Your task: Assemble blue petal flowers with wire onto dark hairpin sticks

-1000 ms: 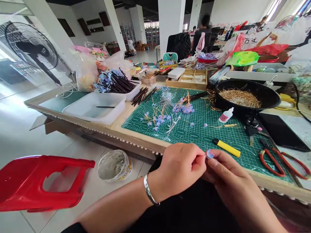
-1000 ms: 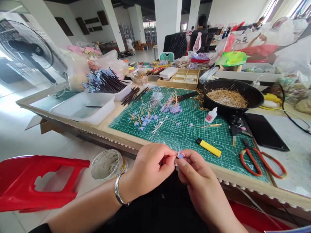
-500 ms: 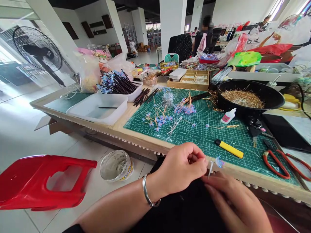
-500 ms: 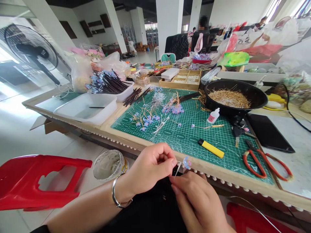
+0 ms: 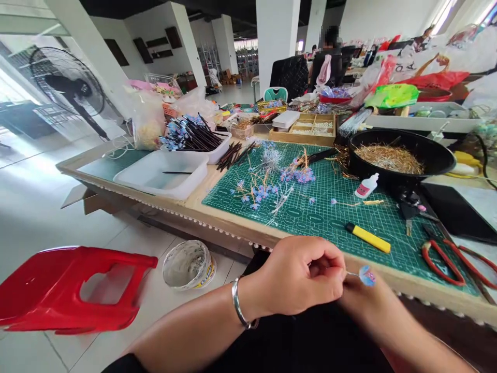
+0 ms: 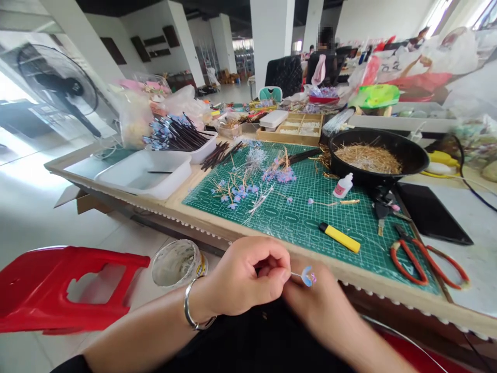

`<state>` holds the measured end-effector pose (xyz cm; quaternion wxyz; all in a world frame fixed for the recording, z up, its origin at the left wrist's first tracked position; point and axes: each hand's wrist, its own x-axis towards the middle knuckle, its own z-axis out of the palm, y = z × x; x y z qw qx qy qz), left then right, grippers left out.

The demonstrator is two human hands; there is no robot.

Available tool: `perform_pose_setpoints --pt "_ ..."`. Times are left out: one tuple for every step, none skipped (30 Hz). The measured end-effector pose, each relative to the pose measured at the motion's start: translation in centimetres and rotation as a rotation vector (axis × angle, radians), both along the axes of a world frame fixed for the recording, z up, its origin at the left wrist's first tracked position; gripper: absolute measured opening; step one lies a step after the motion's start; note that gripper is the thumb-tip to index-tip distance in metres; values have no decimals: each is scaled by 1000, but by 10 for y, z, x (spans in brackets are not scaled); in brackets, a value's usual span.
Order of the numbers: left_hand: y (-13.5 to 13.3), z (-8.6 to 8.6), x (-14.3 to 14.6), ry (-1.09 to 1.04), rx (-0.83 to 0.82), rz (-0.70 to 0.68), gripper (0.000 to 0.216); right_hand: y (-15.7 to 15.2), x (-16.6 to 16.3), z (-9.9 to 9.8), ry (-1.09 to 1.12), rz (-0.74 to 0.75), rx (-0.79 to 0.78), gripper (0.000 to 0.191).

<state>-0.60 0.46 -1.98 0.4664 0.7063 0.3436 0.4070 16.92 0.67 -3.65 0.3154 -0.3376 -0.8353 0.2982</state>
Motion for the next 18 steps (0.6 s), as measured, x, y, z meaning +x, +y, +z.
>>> perform_pose_setpoints --pt "2 -1 -1 20 17 30 7 -10 -2 0 -10 8 117 24" --pt "4 -2 -2 57 44 56 7 -17 -1 4 -20 2 249 22" --pt "5 -4 -2 106 77 70 7 -21 2 9 -26 -20 376 20" --pt "6 -6 -2 160 113 71 7 -20 5 16 -32 -56 465 18" --pt "6 -7 0 204 150 58 7 -14 9 23 -36 -111 491 17" --pt "5 -8 1 225 180 29 8 -5 13 27 -31 -173 433 14" --pt "3 -8 3 216 192 -8 8 5 15 29 -15 -229 340 14" --pt "1 -7 5 177 179 -42 7 13 16 27 -1 -269 239 16" --pt "0 -6 6 120 137 -68 7 19 16 23 6 -276 151 19" --pt "-2 -5 6 56 78 -82 8 20 13 16 6 -250 83 22" --pt "-2 -3 6 1 26 -79 7 16 9 8 6 -199 39 26" --pt "-2 -3 5 -34 -6 -60 6 8 6 2 -8 -137 38 28" --pt "-2 -3 4 -42 -14 -34 6 -3 3 -3 -36 -84 90 28" --pt "0 -3 2 -22 -2 -6 6 -15 2 -5 -71 -43 174 26" --pt "1 -4 1 17 20 21 5 -24 3 -3 -99 -19 287 24" --pt "2 -6 0 67 42 37 6 -30 5 2 -124 -12 398 22" --pt "2 -7 1 118 62 39 5 -31 8 9 -137 -14 481 19" --pt "2 -9 1 157 78 28 5 -26 12 17 -135 -43 515 17"
